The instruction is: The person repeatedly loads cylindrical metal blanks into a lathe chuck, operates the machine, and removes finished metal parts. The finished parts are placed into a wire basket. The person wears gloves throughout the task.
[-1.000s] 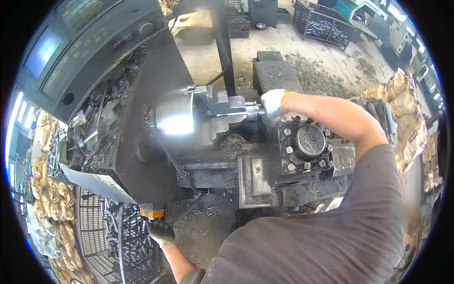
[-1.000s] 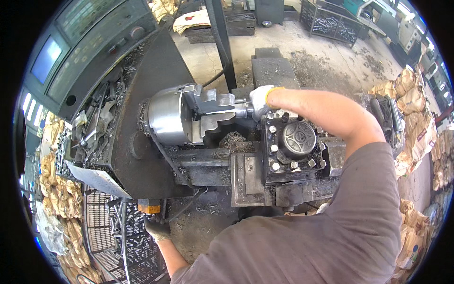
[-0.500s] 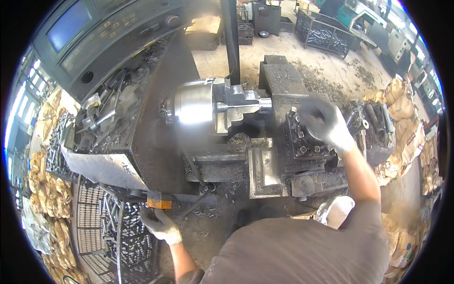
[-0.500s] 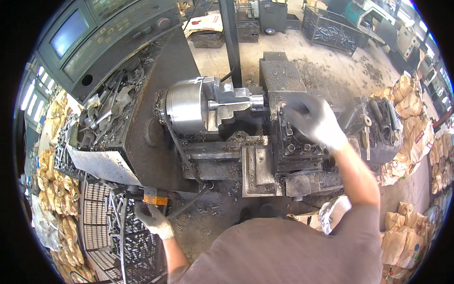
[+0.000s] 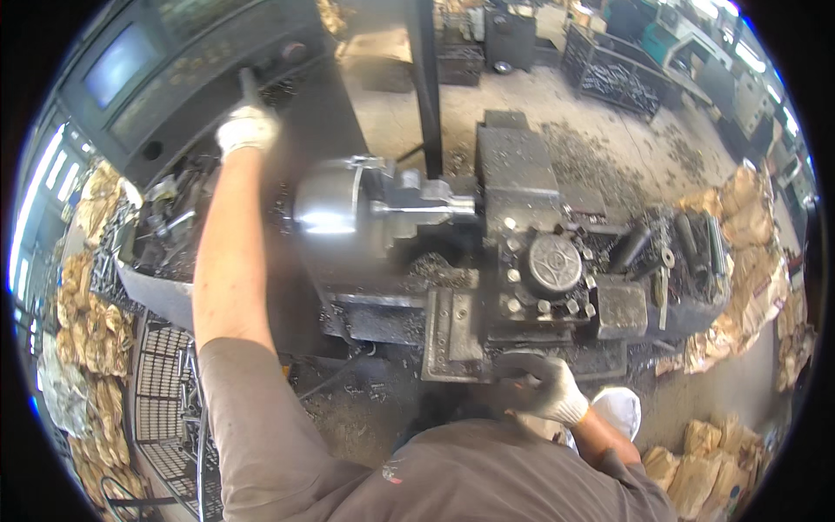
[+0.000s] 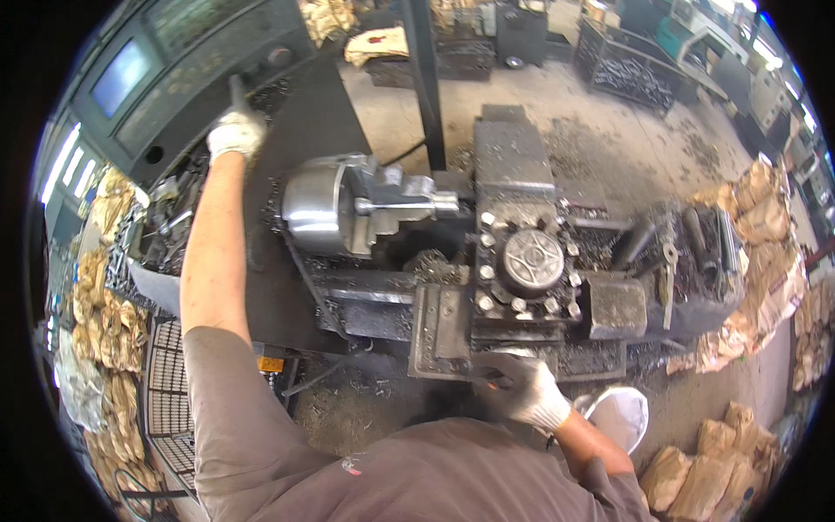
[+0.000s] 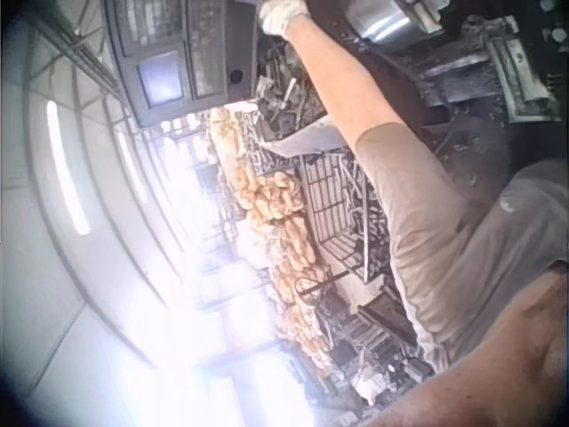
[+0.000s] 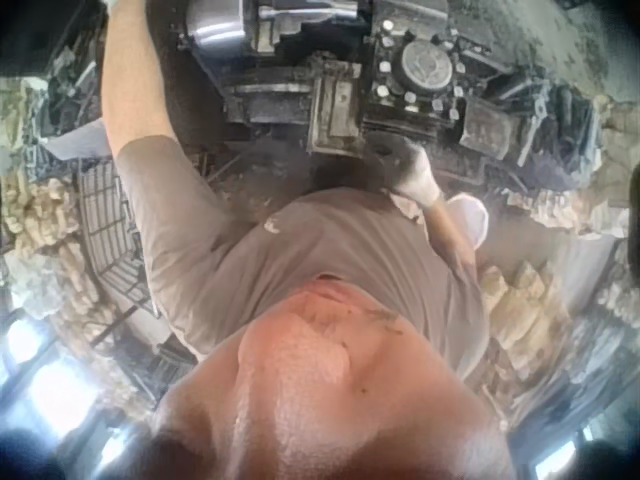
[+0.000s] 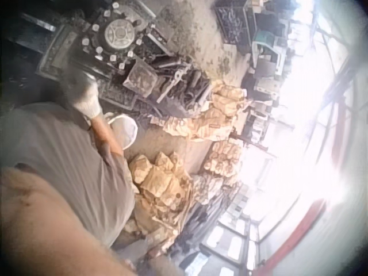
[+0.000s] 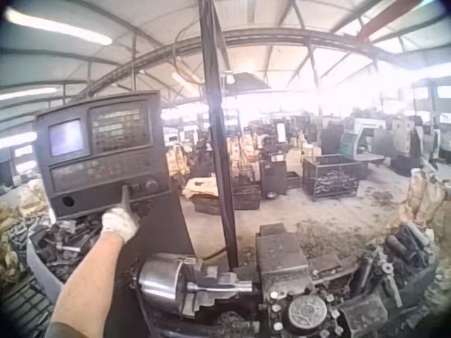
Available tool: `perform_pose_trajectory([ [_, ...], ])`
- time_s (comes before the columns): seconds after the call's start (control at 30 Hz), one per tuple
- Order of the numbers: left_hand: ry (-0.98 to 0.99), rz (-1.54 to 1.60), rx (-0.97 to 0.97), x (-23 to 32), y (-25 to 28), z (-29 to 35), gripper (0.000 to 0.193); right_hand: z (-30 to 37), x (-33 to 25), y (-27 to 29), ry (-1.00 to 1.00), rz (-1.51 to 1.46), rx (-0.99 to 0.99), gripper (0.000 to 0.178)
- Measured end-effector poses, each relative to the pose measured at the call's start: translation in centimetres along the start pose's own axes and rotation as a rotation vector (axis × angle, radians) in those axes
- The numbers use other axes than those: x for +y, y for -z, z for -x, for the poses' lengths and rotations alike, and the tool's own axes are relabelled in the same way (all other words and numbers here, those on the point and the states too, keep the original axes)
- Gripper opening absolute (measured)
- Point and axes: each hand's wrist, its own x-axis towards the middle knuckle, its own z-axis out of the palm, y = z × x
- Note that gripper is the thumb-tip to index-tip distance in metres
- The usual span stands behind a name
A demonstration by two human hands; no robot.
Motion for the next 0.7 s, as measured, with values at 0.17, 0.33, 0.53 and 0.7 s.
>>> perform_pose_trajectory([
  [0.17,-0.033,0.537,0.083,5.7,2.5,15.5,0.056,0.8,2.8,-3.5,-0.047,0.038,-0.141,0.037],
  [0.33,-0.028,0.678,-0.407,-0.7,-5.9,47.9,0.025,-0.8,1.3,-9.7,0.036,0.044,-0.573,0.036],
  [0.53,1.169,0.317,-0.988,-15.2,-7.1,100.3,0.044,1.5,7.1,-22.1,0.157,0.326,-0.858,0.032],
  [0.7,1.595,0.072,-1.237,-6.6,10.6,133.2,0.028,3.0,11.3,-33.9,0.388,0.541,-1.241,0.037],
])
